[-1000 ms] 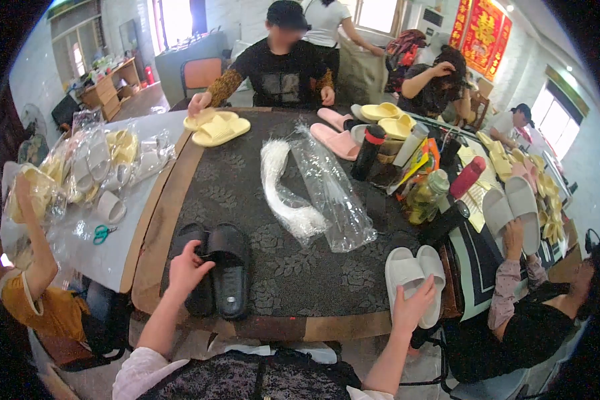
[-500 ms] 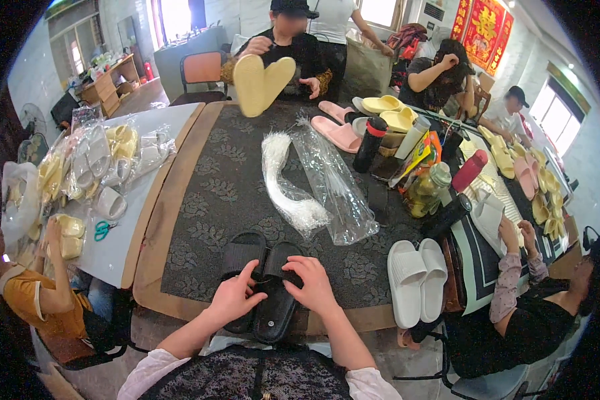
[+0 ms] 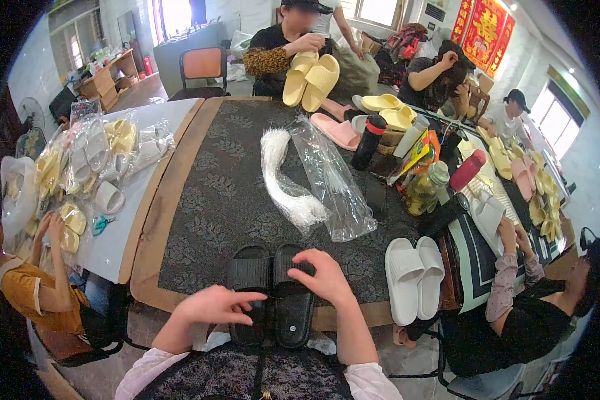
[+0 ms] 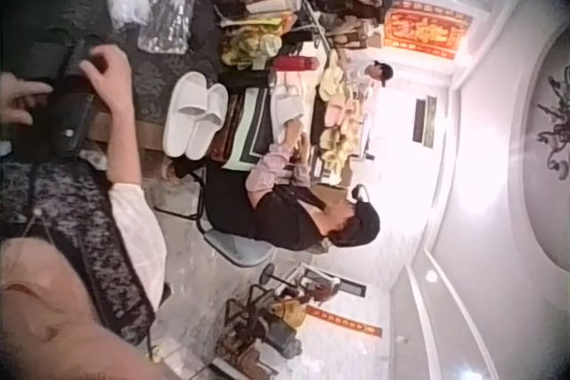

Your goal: Inspecting and pairing foam slippers at a manufacturing table.

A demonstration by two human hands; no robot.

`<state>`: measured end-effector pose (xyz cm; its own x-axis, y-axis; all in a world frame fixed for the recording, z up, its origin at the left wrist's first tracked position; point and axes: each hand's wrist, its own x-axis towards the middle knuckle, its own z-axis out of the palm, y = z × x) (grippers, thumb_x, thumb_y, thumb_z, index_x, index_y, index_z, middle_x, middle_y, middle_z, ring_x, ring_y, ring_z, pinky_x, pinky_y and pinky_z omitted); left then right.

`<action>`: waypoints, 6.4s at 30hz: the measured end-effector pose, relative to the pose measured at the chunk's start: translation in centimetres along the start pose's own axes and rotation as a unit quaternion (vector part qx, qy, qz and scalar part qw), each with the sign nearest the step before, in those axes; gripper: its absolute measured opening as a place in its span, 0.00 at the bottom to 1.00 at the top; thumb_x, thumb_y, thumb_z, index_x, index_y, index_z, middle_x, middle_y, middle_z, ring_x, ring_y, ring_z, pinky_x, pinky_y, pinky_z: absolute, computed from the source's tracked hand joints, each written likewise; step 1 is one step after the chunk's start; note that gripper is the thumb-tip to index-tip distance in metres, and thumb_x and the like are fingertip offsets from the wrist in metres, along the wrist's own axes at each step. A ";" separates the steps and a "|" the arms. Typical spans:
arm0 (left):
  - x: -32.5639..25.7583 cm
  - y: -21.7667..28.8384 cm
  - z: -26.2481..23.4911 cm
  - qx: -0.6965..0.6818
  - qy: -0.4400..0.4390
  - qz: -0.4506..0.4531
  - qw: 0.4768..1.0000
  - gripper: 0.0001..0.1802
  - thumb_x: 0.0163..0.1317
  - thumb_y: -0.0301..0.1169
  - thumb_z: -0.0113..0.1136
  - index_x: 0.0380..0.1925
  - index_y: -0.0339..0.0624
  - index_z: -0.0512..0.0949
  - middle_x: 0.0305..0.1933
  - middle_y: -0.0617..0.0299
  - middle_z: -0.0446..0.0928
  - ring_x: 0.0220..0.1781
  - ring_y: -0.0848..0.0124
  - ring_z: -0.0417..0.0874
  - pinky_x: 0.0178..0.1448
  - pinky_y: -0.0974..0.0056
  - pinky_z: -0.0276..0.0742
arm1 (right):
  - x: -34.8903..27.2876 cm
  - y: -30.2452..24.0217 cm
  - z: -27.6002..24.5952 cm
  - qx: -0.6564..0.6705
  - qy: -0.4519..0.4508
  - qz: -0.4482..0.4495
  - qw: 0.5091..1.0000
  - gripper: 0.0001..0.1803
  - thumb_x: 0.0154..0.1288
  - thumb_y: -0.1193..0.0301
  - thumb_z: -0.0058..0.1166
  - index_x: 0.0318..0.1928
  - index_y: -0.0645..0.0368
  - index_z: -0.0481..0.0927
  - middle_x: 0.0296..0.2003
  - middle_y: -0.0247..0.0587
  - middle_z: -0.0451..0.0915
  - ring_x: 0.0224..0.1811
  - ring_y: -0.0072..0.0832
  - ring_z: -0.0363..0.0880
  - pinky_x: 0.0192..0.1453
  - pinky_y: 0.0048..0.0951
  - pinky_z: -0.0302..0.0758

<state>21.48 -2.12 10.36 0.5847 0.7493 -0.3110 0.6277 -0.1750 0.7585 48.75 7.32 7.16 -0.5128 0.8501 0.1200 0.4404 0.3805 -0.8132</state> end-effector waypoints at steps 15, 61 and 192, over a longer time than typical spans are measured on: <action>4.6 -4.1 -0.9 0.081 0.324 -0.006 0.942 0.16 0.54 0.39 0.66 0.39 0.43 0.81 0.34 0.55 0.77 0.40 0.58 0.80 0.48 0.57 0.76 | 6.9 2.1 6.4 -0.195 -0.046 0.091 0.976 0.09 0.49 0.61 0.59 0.31 0.45 0.86 0.38 0.41 0.77 0.42 0.41 0.80 0.47 0.41 0.77; 15.4 -9.4 -0.8 -0.341 0.309 0.062 0.886 0.08 0.60 0.29 0.64 0.34 0.35 0.81 0.29 0.67 0.80 0.33 0.80 0.77 0.39 0.73 0.73 | 6.5 4.3 7.0 0.147 0.191 0.083 0.967 0.08 0.64 0.68 0.59 0.35 0.60 0.80 0.24 0.26 0.76 0.26 0.12 0.69 0.31 0.19 0.68; 14.5 -8.3 -1.4 -0.422 0.273 0.029 0.864 0.05 0.58 0.29 0.63 0.29 0.38 0.80 0.27 0.73 0.76 0.31 0.83 0.72 0.36 0.75 0.66 | 6.2 3.8 6.8 0.154 0.134 0.064 0.977 0.07 0.61 0.68 0.59 0.35 0.59 0.80 0.25 0.24 0.76 0.25 0.11 0.68 0.30 0.18 0.67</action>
<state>24.01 11.08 0.43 0.1287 0.9847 -0.1172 -0.1268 0.1335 0.9829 42.22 11.54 0.94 -0.2392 0.9639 0.1169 0.2250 0.1722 -0.9590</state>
